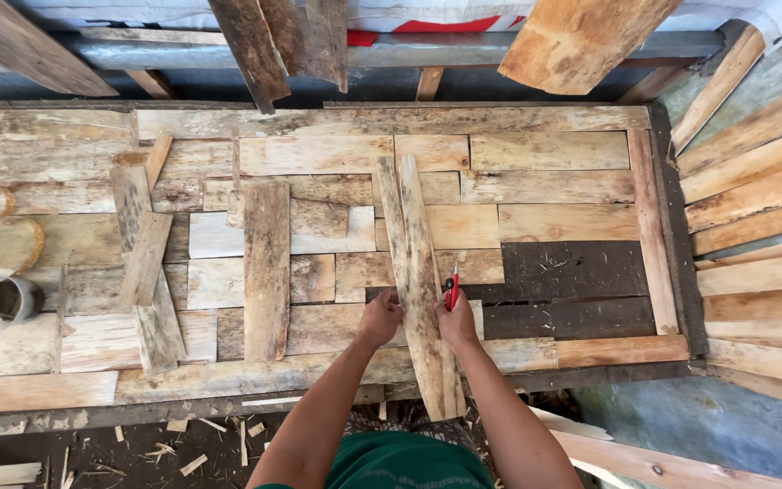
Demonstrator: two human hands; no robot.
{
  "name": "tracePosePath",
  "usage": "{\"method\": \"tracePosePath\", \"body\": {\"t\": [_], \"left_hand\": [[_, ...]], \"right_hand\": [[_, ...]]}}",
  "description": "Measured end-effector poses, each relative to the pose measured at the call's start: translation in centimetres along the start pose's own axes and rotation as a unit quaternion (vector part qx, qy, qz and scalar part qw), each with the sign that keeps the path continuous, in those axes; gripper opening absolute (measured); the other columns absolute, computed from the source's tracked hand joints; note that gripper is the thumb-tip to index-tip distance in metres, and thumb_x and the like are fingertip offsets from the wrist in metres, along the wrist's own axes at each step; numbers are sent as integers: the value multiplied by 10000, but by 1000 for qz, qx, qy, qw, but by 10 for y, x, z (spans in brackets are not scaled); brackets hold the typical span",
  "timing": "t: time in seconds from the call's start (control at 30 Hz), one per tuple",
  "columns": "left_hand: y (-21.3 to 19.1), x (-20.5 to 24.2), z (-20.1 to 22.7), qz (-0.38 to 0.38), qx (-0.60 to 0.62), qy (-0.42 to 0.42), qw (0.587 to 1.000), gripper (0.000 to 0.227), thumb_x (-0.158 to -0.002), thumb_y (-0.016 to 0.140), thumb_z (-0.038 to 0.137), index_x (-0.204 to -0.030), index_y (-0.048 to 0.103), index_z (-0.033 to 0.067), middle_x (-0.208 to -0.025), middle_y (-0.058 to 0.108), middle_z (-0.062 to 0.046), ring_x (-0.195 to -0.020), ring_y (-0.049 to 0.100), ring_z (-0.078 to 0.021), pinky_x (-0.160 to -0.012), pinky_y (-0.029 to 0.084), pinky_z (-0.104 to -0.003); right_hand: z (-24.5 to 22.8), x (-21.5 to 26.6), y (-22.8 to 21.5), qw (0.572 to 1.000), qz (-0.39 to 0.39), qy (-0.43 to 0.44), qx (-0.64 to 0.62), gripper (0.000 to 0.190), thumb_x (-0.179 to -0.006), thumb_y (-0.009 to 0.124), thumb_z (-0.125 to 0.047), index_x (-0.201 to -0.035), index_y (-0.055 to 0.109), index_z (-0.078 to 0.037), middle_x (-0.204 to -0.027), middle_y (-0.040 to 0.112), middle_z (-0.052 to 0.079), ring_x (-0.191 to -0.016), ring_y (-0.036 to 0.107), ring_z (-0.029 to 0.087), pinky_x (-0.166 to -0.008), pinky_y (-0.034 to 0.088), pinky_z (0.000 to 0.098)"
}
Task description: Measuring and cutting thin wood slats for assembly using a utility knife.
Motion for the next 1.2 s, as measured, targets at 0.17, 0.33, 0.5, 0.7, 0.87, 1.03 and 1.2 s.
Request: {"method": "tracePosePath", "body": {"t": [0.17,0.33,0.5,0.7,0.87,1.03,1.2], "left_hand": [[-10,19,40,60,-173,-27,983,378,-894,747,280,-1203,664,79,-940,756,-127,-895,718,-288,-818,567,-435],[-16,4,58,90,-321,70,940,350,-966,716,287,-1261,629,120,-1255,683,-118,-1226,603,-295,-1077,471,-421],[-4,-21,55,70,-407,165,896,738,-858,768,293,-1505,433,177,-1649,297,-53,-1435,353,-280,-1120,358,-508],[5,-28,64,42,-455,88,885,790,-885,746,329,-1567,365,214,-1670,267,-46,-1458,335,-260,-1110,354,-510],[8,-29,63,50,-481,83,871,768,-908,723,355,-1568,358,213,-1677,243,-52,-1450,328,-268,-1102,349,-517],[9,-29,64,46,-491,79,866,769,-922,709,361,-1579,336,214,-1684,223,-52,-1455,321,-264,-1104,348,-508],[8,-29,69,49,-484,73,871,759,-911,720,352,-1565,356,225,-1671,245,-47,-1459,321,-264,-1109,341,-514]], "right_hand": [[-6,-1,-18,990,45,-78,111,232,-889,761,-136,-953,569,-23,-853,618,164,-766,609,307,-719,498,418],[-44,0,-19,977,67,-164,119,235,-976,701,-195,-1014,567,-6,-885,651,216,-812,635,399,-739,501,476],[-160,14,-14,979,-119,41,159,503,-999,495,-132,-1491,395,-116,-1136,682,187,-956,725,381,-836,569,490],[-88,-25,17,951,-82,-206,213,596,-954,521,-15,-1538,417,-78,-1379,603,247,-1207,610,429,-1008,501,501],[-86,-27,20,948,-82,-212,222,586,-954,526,-15,-1525,399,-45,-1410,579,249,-1242,589,424,-1025,491,486],[-90,-26,19,952,-98,-168,235,592,-960,519,-20,-1538,401,-64,-1406,592,225,-1233,603,406,-1026,497,469],[-95,-24,20,949,-124,-122,262,645,-981,494,-43,-1595,299,-65,-1436,551,227,-1228,597,408,-1018,507,464]]}}
Point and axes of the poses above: each hand's wrist, its own x-axis away from the middle knuckle, its own y-axis out of the palm, z = x × y, the point moved 2 cm from there along -x, towards the middle knuckle
